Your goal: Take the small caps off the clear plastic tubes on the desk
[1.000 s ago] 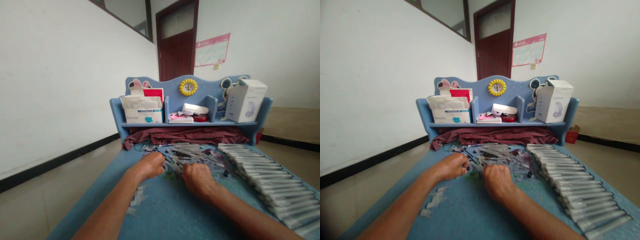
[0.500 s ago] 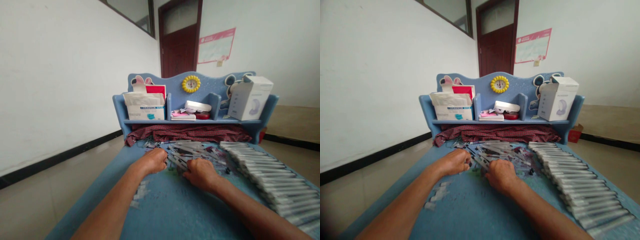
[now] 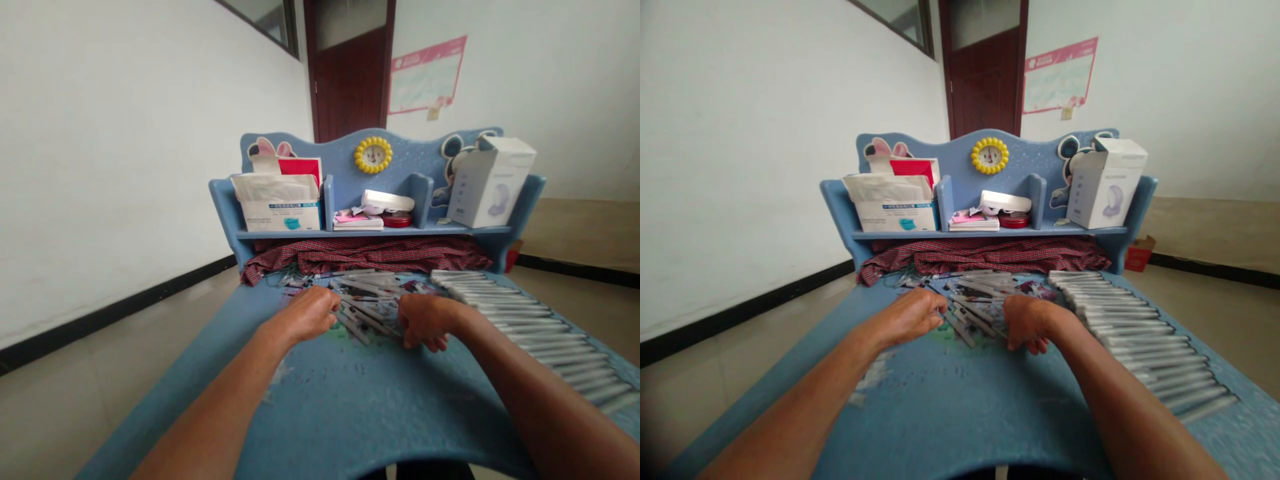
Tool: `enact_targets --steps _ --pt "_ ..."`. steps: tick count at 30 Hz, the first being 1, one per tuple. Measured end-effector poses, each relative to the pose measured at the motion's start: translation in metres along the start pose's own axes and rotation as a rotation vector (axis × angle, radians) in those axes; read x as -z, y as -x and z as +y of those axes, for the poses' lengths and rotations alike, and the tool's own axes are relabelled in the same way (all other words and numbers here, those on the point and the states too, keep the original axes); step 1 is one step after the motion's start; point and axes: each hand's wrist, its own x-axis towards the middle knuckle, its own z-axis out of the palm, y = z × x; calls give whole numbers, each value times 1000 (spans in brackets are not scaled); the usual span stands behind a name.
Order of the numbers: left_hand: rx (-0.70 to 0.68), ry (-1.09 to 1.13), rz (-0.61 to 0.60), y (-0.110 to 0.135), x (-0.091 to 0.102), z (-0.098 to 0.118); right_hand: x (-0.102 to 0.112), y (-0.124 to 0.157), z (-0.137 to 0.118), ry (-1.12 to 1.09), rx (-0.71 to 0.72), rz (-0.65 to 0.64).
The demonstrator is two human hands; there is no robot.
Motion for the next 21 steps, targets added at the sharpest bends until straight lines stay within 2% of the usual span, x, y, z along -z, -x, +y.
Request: enact_targets --steps 3,10,14,21 --pt "-42 -9 5 -2 -3 4 4 -6 16 -90 -46 57" --pt "-114 -12 44 -9 -13 9 9 -29 44 -162 -157 331" --pt "-153 -2 40 -10 -14 16 7 -40 58 -203 -203 435" --pt "-160 -8 13 -10 -17 18 7 -39 58 -236 -242 533"
